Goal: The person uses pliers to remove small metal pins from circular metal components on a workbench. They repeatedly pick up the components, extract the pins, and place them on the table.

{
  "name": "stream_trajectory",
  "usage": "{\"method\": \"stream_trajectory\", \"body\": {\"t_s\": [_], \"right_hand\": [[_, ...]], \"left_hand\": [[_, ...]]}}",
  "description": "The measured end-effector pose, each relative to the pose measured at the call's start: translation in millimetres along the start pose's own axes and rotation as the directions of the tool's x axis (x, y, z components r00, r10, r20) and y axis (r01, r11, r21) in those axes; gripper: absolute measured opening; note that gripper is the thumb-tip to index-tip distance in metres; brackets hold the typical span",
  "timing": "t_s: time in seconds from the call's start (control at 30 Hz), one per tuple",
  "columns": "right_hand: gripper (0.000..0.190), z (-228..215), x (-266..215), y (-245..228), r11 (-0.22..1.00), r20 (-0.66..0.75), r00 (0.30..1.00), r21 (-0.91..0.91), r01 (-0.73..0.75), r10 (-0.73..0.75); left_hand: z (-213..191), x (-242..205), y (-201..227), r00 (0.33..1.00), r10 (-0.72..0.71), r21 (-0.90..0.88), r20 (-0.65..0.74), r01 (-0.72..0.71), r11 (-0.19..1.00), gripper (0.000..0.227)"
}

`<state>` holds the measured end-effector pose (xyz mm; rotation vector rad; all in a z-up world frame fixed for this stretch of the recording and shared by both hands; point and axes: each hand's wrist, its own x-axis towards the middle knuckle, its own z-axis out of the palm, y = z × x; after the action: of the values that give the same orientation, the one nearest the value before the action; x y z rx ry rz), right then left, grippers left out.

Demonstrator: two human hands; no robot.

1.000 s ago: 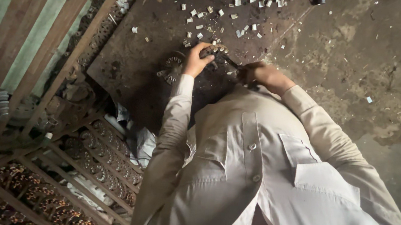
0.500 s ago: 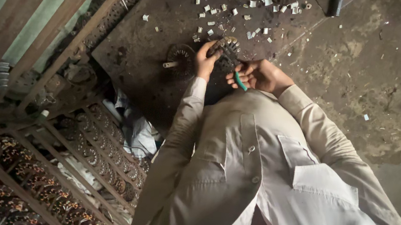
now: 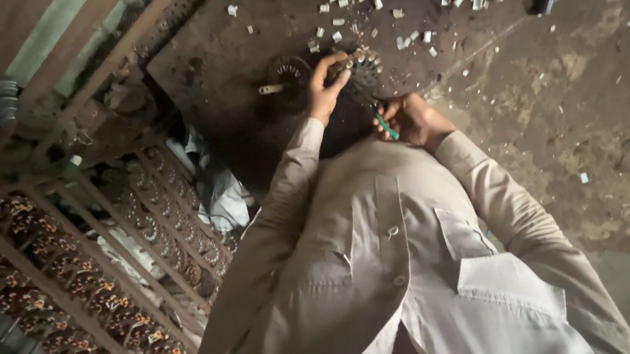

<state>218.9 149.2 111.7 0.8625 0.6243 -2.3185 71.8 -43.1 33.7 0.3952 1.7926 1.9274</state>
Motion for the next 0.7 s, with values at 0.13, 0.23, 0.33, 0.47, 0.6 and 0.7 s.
{"method": "stream_trajectory", "body": {"t_s": [0.13, 0.23, 0.33, 0.47, 0.6, 0.7], "right_hand": [[0.013, 15, -9, -6, 0.997, -0.006, 0.998, 0.03, -0.066, 0.066], [0.014, 31, -26, -10, 1.0, 0.096, 0.995, 0.018, -0.004, 0.002], [0.016, 43, -36, -18, 1.0, 0.085, 0.996, 0.015, 0.006, -0.007], [0.018, 45, -33, -23, 1.0, 0.076, 0.997, 0.005, -0.003, 0.002], [0.015, 33, -22, -18, 1.0, 0.066, 0.998, 0.016, -0.016, 0.015], [0.01, 25, -11, -12, 1.0, 0.033, 0.999, -0.012, 0.011, -0.01]], "left_hand": [[-4, 4, -4, 1.0, -0.019, -0.082, 0.009, 0.019, 0.996, 0.041], [-9, -2, -7, 0.997, -0.064, -0.088, 0.045, 0.068, 0.994, 0.039], [-10, -1, -7, 0.997, -0.078, -0.029, 0.026, 0.079, 0.996, 0.039], [-6, 1, -11, 1.0, -0.019, -0.075, 0.016, 0.021, 0.997, 0.041], [-7, 0, -19, 0.998, -0.056, -0.111, 0.007, 0.056, 0.992, 0.039], [-7, 4, -21, 1.0, -0.028, -0.103, -0.001, 0.028, 0.994, 0.037]]}}
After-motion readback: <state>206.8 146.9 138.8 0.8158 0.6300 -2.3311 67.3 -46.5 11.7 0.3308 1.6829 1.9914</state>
